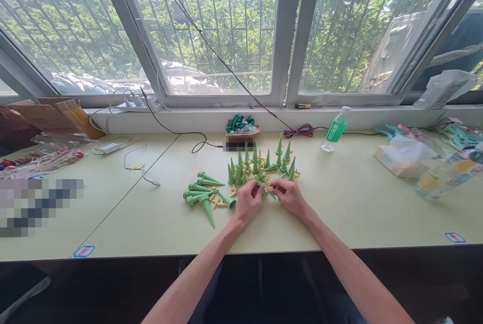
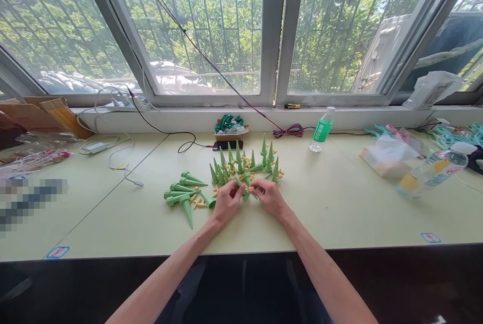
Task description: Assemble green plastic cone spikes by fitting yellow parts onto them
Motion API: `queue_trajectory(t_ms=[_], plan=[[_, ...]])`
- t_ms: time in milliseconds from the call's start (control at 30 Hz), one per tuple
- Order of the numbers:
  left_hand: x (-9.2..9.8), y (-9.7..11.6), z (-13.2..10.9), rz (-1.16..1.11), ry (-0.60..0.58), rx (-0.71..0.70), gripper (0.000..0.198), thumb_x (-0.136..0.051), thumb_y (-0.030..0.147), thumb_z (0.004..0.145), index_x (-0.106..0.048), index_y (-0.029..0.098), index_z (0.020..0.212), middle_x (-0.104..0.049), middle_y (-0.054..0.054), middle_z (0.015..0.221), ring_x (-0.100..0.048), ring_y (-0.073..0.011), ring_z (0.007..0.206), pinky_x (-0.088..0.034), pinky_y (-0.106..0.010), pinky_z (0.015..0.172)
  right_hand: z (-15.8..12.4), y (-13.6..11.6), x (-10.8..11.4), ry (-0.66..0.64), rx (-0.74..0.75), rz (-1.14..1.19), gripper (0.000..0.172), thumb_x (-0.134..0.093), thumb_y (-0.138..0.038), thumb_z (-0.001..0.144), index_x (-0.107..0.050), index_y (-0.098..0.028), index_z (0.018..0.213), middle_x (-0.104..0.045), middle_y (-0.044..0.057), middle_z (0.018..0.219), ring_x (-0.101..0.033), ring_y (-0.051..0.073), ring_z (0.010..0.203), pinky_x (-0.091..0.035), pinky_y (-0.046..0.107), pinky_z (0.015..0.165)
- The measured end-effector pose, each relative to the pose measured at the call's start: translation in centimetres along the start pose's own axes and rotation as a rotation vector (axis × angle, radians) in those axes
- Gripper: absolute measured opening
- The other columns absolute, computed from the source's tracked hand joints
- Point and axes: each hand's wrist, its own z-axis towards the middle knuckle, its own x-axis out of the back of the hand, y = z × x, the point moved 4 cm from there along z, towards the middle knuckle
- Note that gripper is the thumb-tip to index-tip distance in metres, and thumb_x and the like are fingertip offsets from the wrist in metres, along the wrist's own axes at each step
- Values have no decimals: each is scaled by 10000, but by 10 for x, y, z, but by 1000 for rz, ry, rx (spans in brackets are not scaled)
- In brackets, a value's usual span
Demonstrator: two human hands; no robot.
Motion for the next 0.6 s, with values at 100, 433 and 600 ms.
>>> queue_trajectory(t_ms=[100,433,600], plan=[[0,0,0,6,3,-4,344,-534,366,913,-398,181,657,-419,22,619,-363,-104,564,-288,-241,537,0,0,0,-1,6,-16,229,-649,-402,871,-684,-176,868,-656,33,747,-507,129,575,-440,268,561],[0,0,0,18,12,-30,341,-530,354,918,-397,179,656,-411,22,622,-359,-102,564,-288,-236,539,0,-6,1,-46,-21,-87,340,-581,-457,911,-645,-170,740,-576,7,638,-451,124,568,-372,254,552],[0,1,0,23,16,-30,336,-533,349,919,-406,177,659,-419,21,623,-364,-102,564,-289,-237,540,-1,-7,1,-58,-39,-85,282,-605,-449,896,-650,-174,852,-595,2,669,-444,119,564,-379,249,551]])
